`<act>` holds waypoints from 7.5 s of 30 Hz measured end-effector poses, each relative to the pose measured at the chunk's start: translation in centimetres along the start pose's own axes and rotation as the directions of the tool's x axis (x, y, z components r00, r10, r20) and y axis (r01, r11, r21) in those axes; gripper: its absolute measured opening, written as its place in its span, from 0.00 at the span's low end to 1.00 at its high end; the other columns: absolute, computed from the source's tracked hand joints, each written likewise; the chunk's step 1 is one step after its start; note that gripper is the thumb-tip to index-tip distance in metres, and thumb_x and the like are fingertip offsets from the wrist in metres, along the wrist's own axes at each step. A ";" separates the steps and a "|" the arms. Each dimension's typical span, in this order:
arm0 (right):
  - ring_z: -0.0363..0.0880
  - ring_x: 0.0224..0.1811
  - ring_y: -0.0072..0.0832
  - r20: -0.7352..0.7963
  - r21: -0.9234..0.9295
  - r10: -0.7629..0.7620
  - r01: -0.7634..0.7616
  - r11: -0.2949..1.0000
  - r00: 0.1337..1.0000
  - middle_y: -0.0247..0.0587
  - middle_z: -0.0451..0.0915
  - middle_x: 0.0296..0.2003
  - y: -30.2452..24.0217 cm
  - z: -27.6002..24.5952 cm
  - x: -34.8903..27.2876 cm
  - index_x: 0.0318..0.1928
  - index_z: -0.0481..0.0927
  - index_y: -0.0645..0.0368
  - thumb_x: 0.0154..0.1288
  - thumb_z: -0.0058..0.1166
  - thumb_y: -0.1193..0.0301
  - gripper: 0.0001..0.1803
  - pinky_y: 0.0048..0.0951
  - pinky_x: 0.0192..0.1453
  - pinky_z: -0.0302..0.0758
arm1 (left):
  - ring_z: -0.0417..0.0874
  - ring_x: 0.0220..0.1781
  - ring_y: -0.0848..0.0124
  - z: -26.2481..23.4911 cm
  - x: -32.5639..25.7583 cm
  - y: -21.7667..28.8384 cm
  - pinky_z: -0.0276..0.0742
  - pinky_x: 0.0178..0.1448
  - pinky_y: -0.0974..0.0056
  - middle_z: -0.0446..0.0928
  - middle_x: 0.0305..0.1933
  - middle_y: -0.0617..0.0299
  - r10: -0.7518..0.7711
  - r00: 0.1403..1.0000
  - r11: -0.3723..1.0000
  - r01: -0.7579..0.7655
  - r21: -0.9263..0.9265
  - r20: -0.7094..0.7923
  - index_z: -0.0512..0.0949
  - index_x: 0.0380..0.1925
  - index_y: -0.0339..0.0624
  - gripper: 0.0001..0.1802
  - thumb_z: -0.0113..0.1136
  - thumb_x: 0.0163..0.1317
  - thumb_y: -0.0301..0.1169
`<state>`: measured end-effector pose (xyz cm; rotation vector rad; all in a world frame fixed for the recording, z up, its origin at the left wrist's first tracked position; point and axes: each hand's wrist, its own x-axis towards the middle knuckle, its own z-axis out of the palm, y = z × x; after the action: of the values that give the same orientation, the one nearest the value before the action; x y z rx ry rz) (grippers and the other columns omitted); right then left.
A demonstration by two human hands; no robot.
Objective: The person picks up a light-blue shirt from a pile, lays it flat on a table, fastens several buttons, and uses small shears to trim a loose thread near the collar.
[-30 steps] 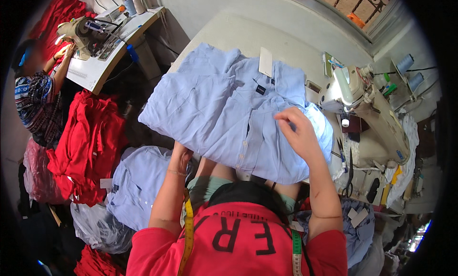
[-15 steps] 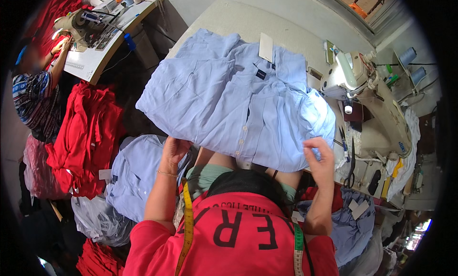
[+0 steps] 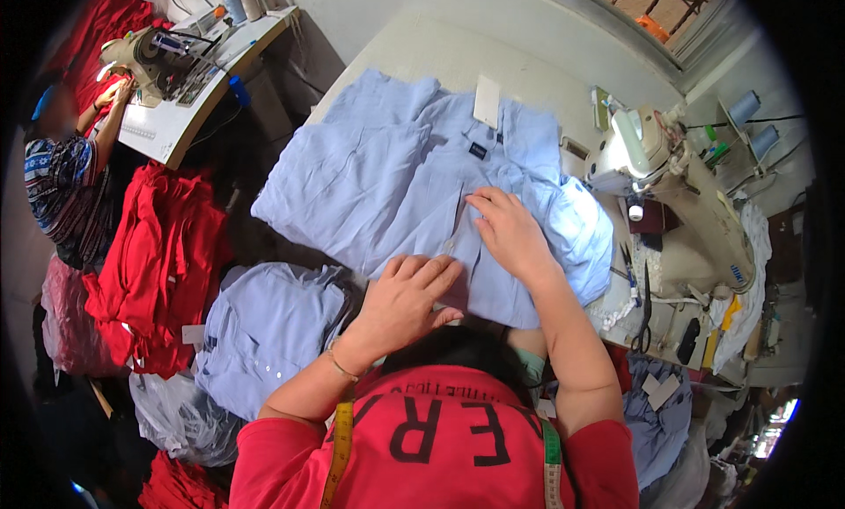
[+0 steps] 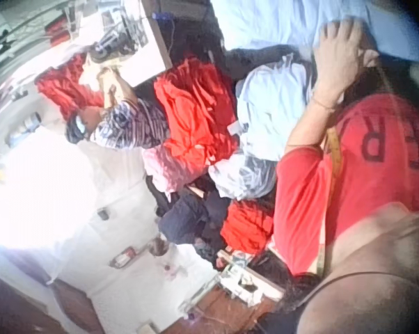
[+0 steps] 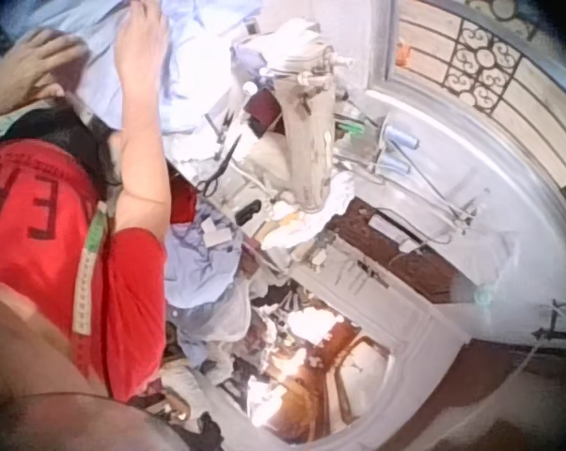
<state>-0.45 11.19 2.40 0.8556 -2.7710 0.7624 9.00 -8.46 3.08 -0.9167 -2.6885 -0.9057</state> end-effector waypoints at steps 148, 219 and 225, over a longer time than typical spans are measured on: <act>0.78 0.44 0.26 0.133 0.970 -0.401 -0.036 0.241 0.907 0.38 0.80 0.41 -24.5 2.4 16.0 0.50 0.77 0.65 0.57 0.44 0.83 0.19 0.26 0.52 0.72 | 0.80 0.39 0.74 -35.4 -44.7 -5.6 0.78 0.41 0.71 0.78 0.39 0.57 -0.616 -0.076 0.788 -0.071 -0.612 -0.784 0.74 0.45 0.36 0.13 0.59 0.62 0.28; 0.73 0.46 0.44 0.528 0.625 -0.649 0.267 0.734 0.549 0.46 0.72 0.37 -23.9 39.9 2.0 0.36 0.75 0.62 0.53 0.56 0.78 0.08 0.37 0.50 0.71 | 0.72 0.51 0.53 6.2 -36.1 -12.3 0.68 0.55 0.54 0.71 0.49 0.51 -0.737 0.439 0.550 0.831 -0.080 -0.515 0.74 0.40 0.36 0.18 0.66 0.48 0.27; 0.71 0.51 0.41 0.434 0.641 -0.723 0.380 0.667 0.537 0.42 0.75 0.46 -22.8 39.6 -0.1 0.45 0.78 0.60 0.51 0.55 0.79 0.17 0.37 0.58 0.66 | 0.72 0.53 0.50 7.1 -35.6 -12.5 0.69 0.59 0.52 0.70 0.50 0.47 -0.720 0.444 0.605 0.778 -0.169 -0.534 0.72 0.41 0.32 0.20 0.65 0.47 0.24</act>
<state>12.92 -25.02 -21.96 2.4439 -2.4366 1.1848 30.26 -30.00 -20.58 0.6351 -2.4759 -0.9321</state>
